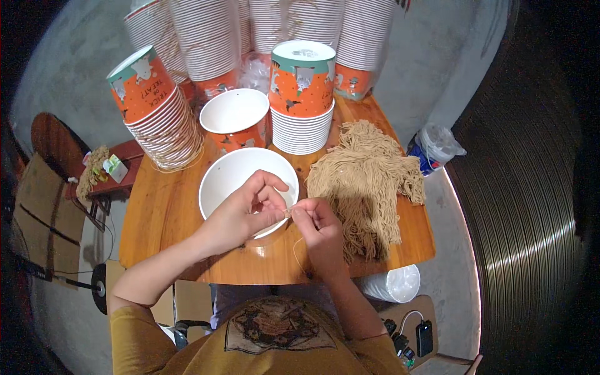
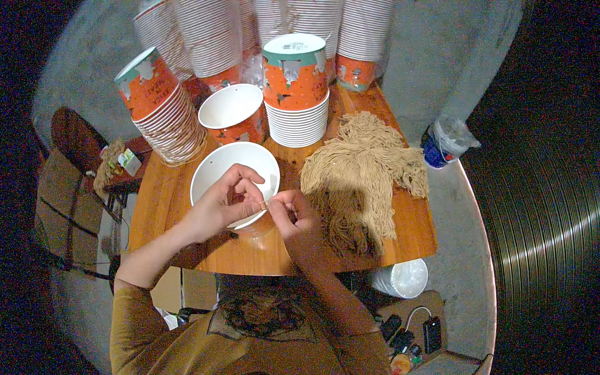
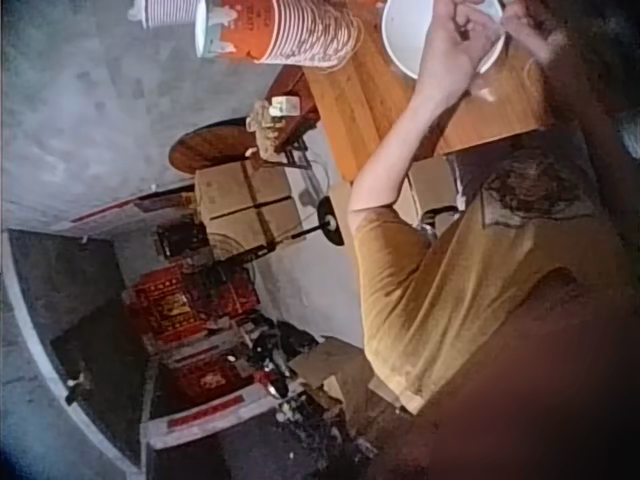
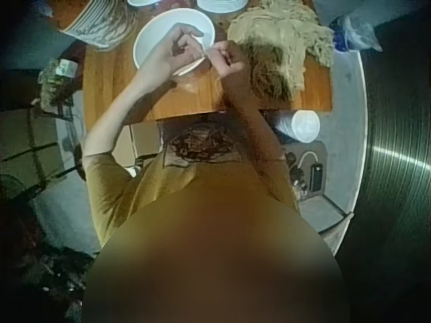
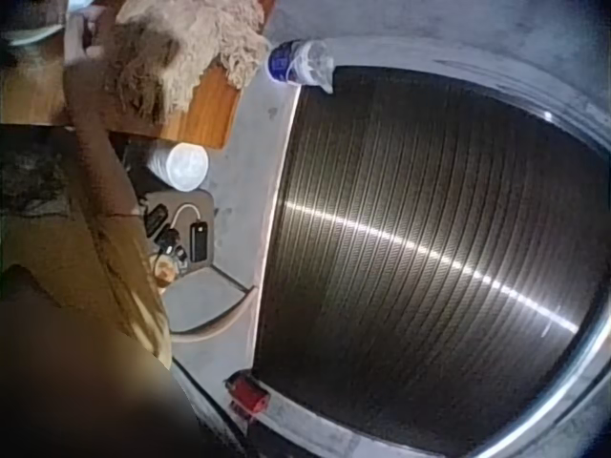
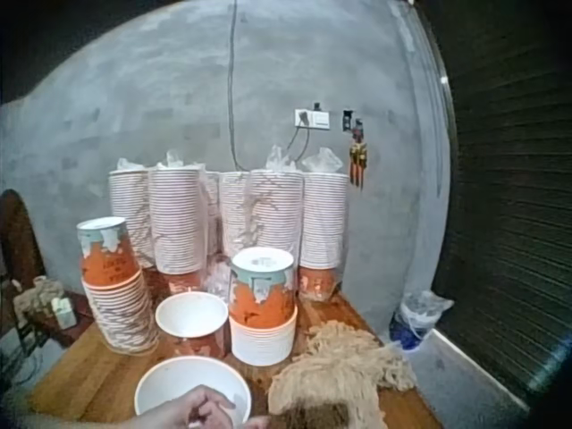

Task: Assembling and packaging items by tying twine and placing them into decorated paper cups.

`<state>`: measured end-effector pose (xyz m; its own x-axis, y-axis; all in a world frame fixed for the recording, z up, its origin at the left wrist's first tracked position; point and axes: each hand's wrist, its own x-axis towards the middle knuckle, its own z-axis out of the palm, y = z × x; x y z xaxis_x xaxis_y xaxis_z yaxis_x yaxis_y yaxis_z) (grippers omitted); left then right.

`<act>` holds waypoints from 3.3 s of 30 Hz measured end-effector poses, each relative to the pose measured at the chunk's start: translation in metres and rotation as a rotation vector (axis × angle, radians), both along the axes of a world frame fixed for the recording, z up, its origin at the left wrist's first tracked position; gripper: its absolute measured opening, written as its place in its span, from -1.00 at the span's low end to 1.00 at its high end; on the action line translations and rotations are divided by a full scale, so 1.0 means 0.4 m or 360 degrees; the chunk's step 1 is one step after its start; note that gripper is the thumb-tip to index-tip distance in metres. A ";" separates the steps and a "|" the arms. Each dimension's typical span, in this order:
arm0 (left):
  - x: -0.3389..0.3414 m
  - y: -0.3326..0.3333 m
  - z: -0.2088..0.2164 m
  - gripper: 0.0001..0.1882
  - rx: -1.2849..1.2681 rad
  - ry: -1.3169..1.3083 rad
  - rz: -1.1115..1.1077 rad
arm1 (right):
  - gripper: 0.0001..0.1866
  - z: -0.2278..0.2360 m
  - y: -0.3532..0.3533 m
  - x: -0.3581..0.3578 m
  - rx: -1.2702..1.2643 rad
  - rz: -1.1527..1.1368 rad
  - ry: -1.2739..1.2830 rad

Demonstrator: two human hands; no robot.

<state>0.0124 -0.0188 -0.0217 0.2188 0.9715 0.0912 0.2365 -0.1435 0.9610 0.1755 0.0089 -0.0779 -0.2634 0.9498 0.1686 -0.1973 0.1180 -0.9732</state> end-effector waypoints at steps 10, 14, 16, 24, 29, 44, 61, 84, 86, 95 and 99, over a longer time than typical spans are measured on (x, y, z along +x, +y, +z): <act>0.001 0.005 0.004 -0.69 -0.0071 -0.0053 -0.0013 | -0.85 0.015 -0.008 0.006 0.0763 -0.0225 -0.0429; -0.001 0.000 0.005 -0.69 -0.0002 0.0101 0.0005 | -0.86 -0.008 0.015 0.010 0.1235 -0.0343 -0.0532; 0.000 -0.006 0.010 -0.68 -0.0030 0.0208 -0.0033 | -0.88 -0.001 0.007 0.012 0.1092 -0.0329 -0.0549; -0.001 -0.016 0.020 -0.77 0.0136 0.0578 0.0070 | -0.91 -0.005 0.003 0.013 0.1010 -0.0325 -0.0552; -0.014 -0.015 0.009 -0.85 0.0224 0.0755 0.0126 | -0.92 -0.013 0.003 0.009 0.0975 -0.0336 -0.0550; -0.023 -0.005 0.010 -0.89 0.0103 0.0704 0.0117 | -0.91 -0.030 0.005 0.006 0.0990 -0.0361 -0.0538; -0.004 -0.020 0.014 -0.84 0.0096 0.0670 0.0150 | -0.92 -0.032 -0.003 0.005 0.0790 -0.0287 -0.0442; 0.007 -0.017 0.019 -0.86 0.0076 0.0567 0.0150 | -0.76 0.006 -0.012 0.020 0.0756 -0.0187 -0.0724; 0.009 -0.017 0.017 -0.87 0.0107 0.0576 0.0097 | -0.75 0.006 -0.010 0.015 0.0931 -0.0215 -0.0828; 0.008 -0.020 0.019 -0.84 0.0170 0.0520 0.0138 | -0.80 0.003 -0.005 0.004 0.1140 -0.0300 -0.0730; 0.006 -0.021 0.019 -0.84 0.0155 0.0571 0.0112 | -0.87 0.007 -0.005 0.003 0.1024 -0.0343 -0.0597</act>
<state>0.0149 -0.0272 -0.0140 0.1866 0.9758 0.1138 0.5682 -0.2017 0.7978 0.1765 0.0069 -0.0752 -0.2325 0.7319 0.6405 0.2236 0.6811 -0.6972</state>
